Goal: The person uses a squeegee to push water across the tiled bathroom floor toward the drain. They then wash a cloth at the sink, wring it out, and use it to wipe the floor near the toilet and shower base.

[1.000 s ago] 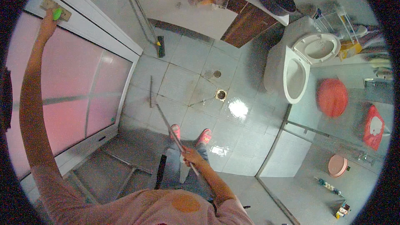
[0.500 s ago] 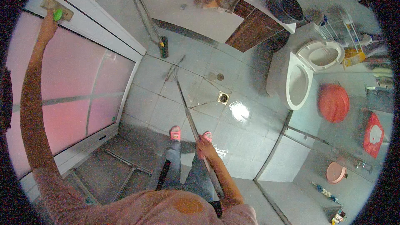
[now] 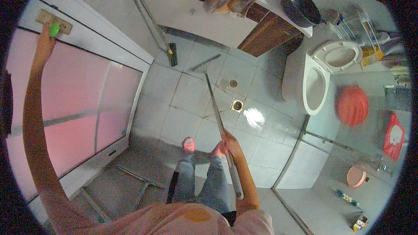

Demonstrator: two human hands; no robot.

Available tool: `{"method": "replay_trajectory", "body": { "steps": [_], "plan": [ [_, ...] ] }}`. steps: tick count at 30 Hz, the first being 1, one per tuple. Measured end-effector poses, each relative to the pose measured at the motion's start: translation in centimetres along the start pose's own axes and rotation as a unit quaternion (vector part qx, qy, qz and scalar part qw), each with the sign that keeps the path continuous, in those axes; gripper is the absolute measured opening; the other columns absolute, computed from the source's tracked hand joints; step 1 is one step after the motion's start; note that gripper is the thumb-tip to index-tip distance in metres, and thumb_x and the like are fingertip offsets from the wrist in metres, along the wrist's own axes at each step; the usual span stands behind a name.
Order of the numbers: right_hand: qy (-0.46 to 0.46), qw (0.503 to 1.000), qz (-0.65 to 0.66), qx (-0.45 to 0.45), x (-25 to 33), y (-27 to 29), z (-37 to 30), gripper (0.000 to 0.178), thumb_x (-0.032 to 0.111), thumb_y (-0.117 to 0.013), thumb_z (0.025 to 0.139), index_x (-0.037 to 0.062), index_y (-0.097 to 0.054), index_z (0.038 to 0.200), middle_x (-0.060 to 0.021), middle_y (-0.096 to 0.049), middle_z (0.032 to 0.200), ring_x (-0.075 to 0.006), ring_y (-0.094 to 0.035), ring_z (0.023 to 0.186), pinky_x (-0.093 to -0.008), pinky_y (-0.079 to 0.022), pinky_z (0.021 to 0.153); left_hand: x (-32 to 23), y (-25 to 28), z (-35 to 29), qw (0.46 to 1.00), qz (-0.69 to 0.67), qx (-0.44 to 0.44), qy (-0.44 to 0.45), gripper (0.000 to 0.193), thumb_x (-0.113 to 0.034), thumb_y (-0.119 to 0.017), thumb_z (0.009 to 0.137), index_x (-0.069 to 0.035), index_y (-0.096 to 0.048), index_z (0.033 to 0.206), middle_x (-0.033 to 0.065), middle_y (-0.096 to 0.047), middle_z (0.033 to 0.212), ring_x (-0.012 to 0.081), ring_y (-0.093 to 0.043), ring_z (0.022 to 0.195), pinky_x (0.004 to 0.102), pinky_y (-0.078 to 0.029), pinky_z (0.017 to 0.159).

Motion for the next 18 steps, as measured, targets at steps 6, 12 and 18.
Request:
{"method": "replay_trajectory", "body": {
  "steps": [6,12,18],
  "plan": [
    [0.019,0.973,0.225,-0.040,6.7,-1.3,14.6,0.037,0.026,-0.044,0.082,0.0151,-0.031,0.115,-0.0033,-0.039,0.052,-0.0093,-0.032,0.035,-0.0220,-0.028,0.032,0.3,-0.5,1.1,0.999,-0.009,0.009,0.030,0.038,0.000,-0.041,0.072,0.002,-0.032,0.109,0.0285,-0.047,0.093,0.0414,-0.046,0.088,0.0438,-0.038,0.071],
    [-0.065,0.949,0.302,0.070,0.0,0.9,9.2,0.035,0.026,-0.043,0.083,0.0277,-0.030,0.115,-0.0024,-0.034,0.049,-0.0108,-0.031,0.034,-0.0222,-0.027,0.031,2.2,-1.0,0.5,0.998,0.005,0.042,0.043,0.038,0.001,-0.041,0.072,0.004,-0.031,0.109,0.0277,-0.047,0.094,0.0408,-0.047,0.087,0.0425,-0.039,0.071],
    [-0.063,0.952,0.300,0.010,-6.6,3.0,-0.6,0.041,0.022,-0.040,0.084,0.0207,-0.024,0.122,-0.0025,-0.038,0.051,-0.0112,-0.034,0.035,-0.0225,-0.031,0.033,1.7,-1.1,0.9,0.997,-0.002,0.043,0.067,0.039,0.001,-0.041,0.072,0.003,-0.031,0.110,0.0282,-0.047,0.096,0.0408,-0.047,0.087,0.0427,-0.039,0.072]
  ]
}}
Point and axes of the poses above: each hand's wrist, its own z-axis towards the middle knuckle, its own y-axis out of the back of the hand, x = y × z, the point moved 6 cm from there along z, towards the middle knuckle
